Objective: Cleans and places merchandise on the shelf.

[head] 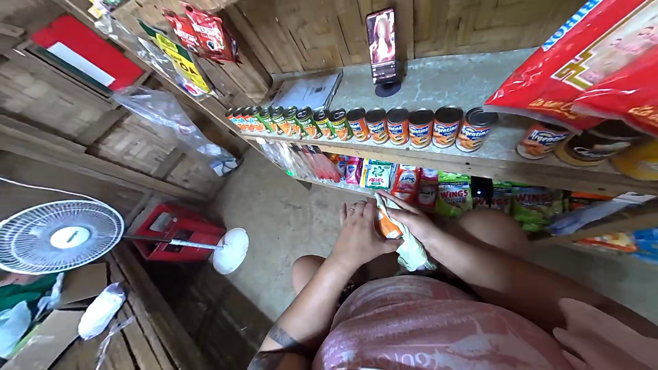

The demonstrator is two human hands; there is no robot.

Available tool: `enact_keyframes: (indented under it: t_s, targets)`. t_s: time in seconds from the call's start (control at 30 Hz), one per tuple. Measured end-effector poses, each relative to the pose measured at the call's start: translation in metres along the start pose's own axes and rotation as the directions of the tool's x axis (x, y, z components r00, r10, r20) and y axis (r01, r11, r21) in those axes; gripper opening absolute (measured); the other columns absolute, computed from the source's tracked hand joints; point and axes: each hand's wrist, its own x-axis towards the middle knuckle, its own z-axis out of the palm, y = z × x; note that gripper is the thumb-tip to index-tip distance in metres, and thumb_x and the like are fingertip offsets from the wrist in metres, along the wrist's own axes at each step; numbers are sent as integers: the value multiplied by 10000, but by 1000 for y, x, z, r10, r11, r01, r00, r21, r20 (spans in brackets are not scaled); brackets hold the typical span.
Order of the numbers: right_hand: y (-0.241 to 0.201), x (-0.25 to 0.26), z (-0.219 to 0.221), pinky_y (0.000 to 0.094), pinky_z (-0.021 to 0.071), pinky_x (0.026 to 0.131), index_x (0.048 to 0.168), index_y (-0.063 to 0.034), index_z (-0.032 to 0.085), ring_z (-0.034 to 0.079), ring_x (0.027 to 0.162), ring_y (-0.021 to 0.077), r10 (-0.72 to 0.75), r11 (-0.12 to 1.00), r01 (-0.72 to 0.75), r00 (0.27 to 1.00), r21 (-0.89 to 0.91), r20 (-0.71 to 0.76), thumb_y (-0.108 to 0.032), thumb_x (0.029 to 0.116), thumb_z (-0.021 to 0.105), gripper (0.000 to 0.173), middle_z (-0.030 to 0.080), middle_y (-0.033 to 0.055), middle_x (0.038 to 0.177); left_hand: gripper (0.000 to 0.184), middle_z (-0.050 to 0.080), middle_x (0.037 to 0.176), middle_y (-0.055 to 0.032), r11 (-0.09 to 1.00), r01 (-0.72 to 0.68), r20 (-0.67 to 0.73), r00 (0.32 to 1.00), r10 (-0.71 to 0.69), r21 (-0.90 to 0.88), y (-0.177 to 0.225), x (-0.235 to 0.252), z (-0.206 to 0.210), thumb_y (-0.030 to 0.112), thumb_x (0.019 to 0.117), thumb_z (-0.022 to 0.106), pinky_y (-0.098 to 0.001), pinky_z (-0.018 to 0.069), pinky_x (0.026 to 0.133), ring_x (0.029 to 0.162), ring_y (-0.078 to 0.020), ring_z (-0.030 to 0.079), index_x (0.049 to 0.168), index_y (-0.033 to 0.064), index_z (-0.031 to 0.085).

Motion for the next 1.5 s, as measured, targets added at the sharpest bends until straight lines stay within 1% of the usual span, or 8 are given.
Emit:
enact_keyframes:
  t_s: [0.1, 0.2, 0.27, 0.4, 0.47, 0.9, 1.23, 1.5]
  targets:
    - [-45, -34, 19, 253, 556, 894, 1549, -106, 437, 667, 1061, 113, -10, 996, 13, 1000, 84, -25, -124, 1066, 431, 484, 651, 127, 1287, 1061, 627, 1335, -197, 999, -43, -110, 993, 41, -19, 3, -2, 0, 748, 706, 752, -669, 298, 1167, 1291, -373, 573, 1453, 33, 517]
    - [-214, -120, 110, 108, 423, 844, 1253, 155, 515, 566, 940, 39, 307, 951, -286, 851, 114, -425, 2, 1092, 293, 315, 598, 175, 1092, 1151, 599, 1396, -166, 983, -125, -271, 959, 85, -134, -1, -6, 10, 767, 701, 753, -671, 322, 1164, 1318, -335, 561, 1541, 66, 396]
    - [-237, -130, 120, 79, 396, 824, 1188, 201, 516, 545, 909, 19, 336, 942, -295, 814, 160, -475, 19, 1086, 268, 324, 594, 179, 1048, 1194, 569, 1439, -170, 969, -181, -355, 928, 112, -167, -6, -8, 17, 762, 696, 761, -683, 267, 1186, 1369, -323, 520, 1556, 42, 351]
    - [-47, -41, 19, 186, 583, 798, 1271, -6, 538, 697, 902, 37, -101, 883, 121, 993, 454, -68, -126, 1092, 241, 367, 713, 53, 995, 1105, 555, 1462, -148, 951, -225, -415, 902, 121, -212, -16, -10, 27, 705, 713, 788, -687, 201, 1206, 1446, -313, 434, 1516, 46, 412]
    - [-9, -13, 4, 276, 603, 846, 1300, -106, 573, 715, 942, 95, -58, 852, 68, 998, 518, -37, -230, 1081, 317, 358, 736, 41, 1030, 1066, 566, 1448, -145, 945, -227, -425, 899, 109, -237, -17, -9, 28, 685, 715, 799, -690, 199, 1204, 1449, -317, 429, 1492, 51, 440]
    - [-7, -2, 3, 336, 568, 899, 1543, -294, 460, 679, 1044, 154, 31, 988, -23, 998, 151, -55, -259, 1058, 511, 489, 675, 76, 1263, 1000, 669, 1256, -155, 994, -105, -211, 971, 110, 35, -12, -2, 5, 743, 668, 774, -714, 290, 1135, 1246, -361, 598, 1386, 67, 603]
    - [-16, -10, 8, 292, 598, 842, 1375, -156, 557, 708, 949, 112, 82, 931, -42, 992, 361, -96, -260, 1065, 456, 343, 725, 45, 1060, 1125, 602, 1377, -168, 972, -131, -296, 953, 69, -195, -14, -6, 18, 761, 724, 737, -685, 316, 1149, 1299, -325, 566, 1549, 73, 404]
    - [-14, -4, 6, 305, 603, 829, 1272, -133, 623, 713, 933, 131, 136, 882, -110, 990, 458, -24, -304, 1101, 380, 344, 730, 58, 1023, 982, 614, 1359, -119, 953, -244, -473, 871, 134, -180, -14, -3, 26, 659, 697, 841, -628, 336, 1169, 1304, -265, 566, 1414, 74, 512]
